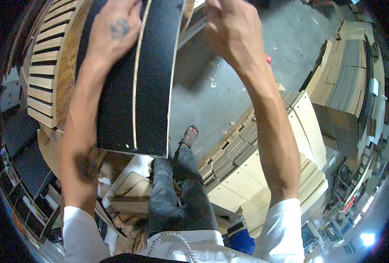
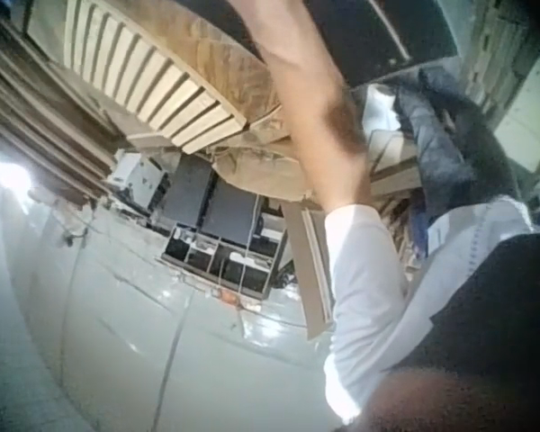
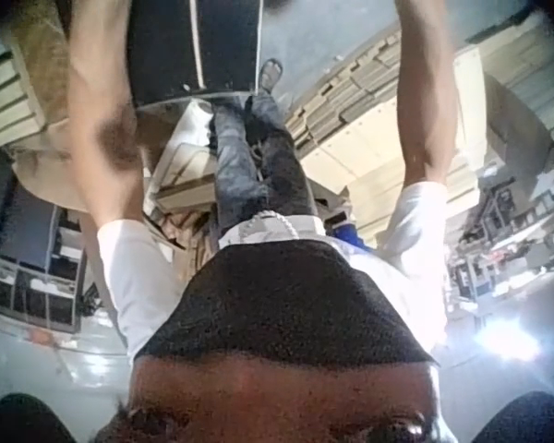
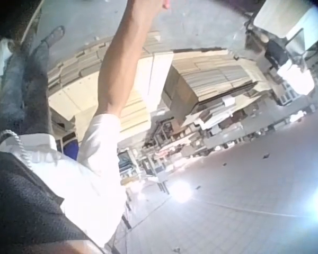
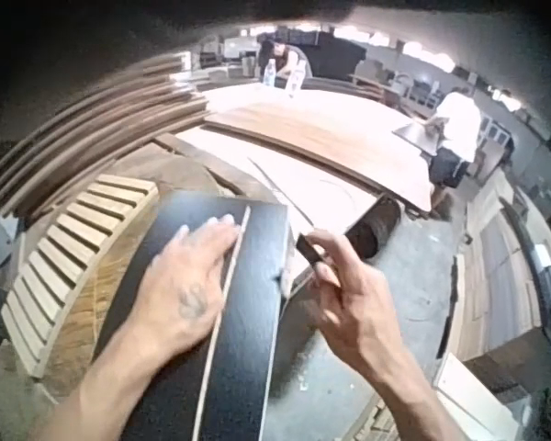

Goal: The person scrapers residue from the edge and face of a black wooden panel and a light-colored wooden frame component using a handheld blade.

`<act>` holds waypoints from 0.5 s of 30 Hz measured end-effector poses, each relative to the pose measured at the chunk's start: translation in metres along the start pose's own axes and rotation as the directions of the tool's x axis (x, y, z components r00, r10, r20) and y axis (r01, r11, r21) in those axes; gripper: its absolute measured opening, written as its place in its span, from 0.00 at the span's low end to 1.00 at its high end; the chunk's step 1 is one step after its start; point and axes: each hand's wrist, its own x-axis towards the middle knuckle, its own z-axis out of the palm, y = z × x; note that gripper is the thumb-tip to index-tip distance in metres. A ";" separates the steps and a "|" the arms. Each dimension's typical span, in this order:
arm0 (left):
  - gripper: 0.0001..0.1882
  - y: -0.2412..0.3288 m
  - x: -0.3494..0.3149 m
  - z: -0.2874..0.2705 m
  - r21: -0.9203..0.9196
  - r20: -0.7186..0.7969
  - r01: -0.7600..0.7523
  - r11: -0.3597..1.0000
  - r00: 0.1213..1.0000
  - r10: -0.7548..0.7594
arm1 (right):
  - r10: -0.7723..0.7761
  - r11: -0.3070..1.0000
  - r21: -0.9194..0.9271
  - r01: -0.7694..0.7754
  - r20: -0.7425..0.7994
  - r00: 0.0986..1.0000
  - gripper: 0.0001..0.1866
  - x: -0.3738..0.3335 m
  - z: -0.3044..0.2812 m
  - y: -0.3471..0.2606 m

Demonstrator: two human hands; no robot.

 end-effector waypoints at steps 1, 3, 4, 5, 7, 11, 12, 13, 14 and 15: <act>0.19 0.007 -0.006 0.003 -0.013 0.000 -0.022 1.000 1.000 0.022 | -0.085 0.987 -0.142 0.080 -0.031 0.996 0.20 -0.011 0.003 0.021; 0.19 0.014 -0.009 0.001 -0.041 0.042 -0.059 0.997 0.997 0.061 | -0.066 0.997 -0.049 0.064 -0.030 0.997 0.19 -0.022 0.002 0.031; 0.19 0.015 -0.007 -0.003 -0.055 0.091 -0.067 0.996 0.993 0.072 | -0.026 1.000 -0.013 0.026 -0.007 1.000 0.19 -0.027 0.002 0.030; 0.21 0.015 -0.008 -0.001 -0.115 0.171 -0.024 0.993 0.984 0.043 | 0.019 0.995 0.098 -0.017 -0.027 0.999 0.19 -0.032 0.002 0.032; 0.19 0.011 -0.010 -0.001 -0.133 0.164 -0.089 0.987 0.980 0.111 | 0.005 0.996 0.088 -0.002 -0.036 0.999 0.19 -0.032 -0.001 0.034; 0.21 0.021 -0.007 0.000 -0.080 0.155 -0.083 0.993 0.983 0.095 | -0.196 0.980 -0.040 0.194 -0.071 0.978 0.20 -0.013 -0.008 0.045; 0.22 0.030 -0.004 -0.007 0.056 0.125 -0.024 0.998 0.992 0.017 | -0.285 0.956 -0.108 0.274 -0.100 0.953 0.20 -0.009 -0.011 0.044; 0.25 0.047 0.000 -0.012 0.215 0.171 0.077 0.973 0.978 -0.116 | -0.138 0.990 -0.006 0.138 -0.057 0.989 0.19 -0.006 -0.019 0.041; 0.25 0.057 0.001 -0.014 0.217 0.172 0.073 0.974 0.979 -0.112 | -0.138 0.990 -0.004 0.138 -0.061 0.989 0.19 -0.004 -0.021 0.036; 0.26 0.064 0.003 -0.015 0.242 0.198 0.118 0.963 0.966 -0.168 | -0.086 0.995 -0.053 0.083 -0.042 0.995 0.19 -0.003 -0.021 0.030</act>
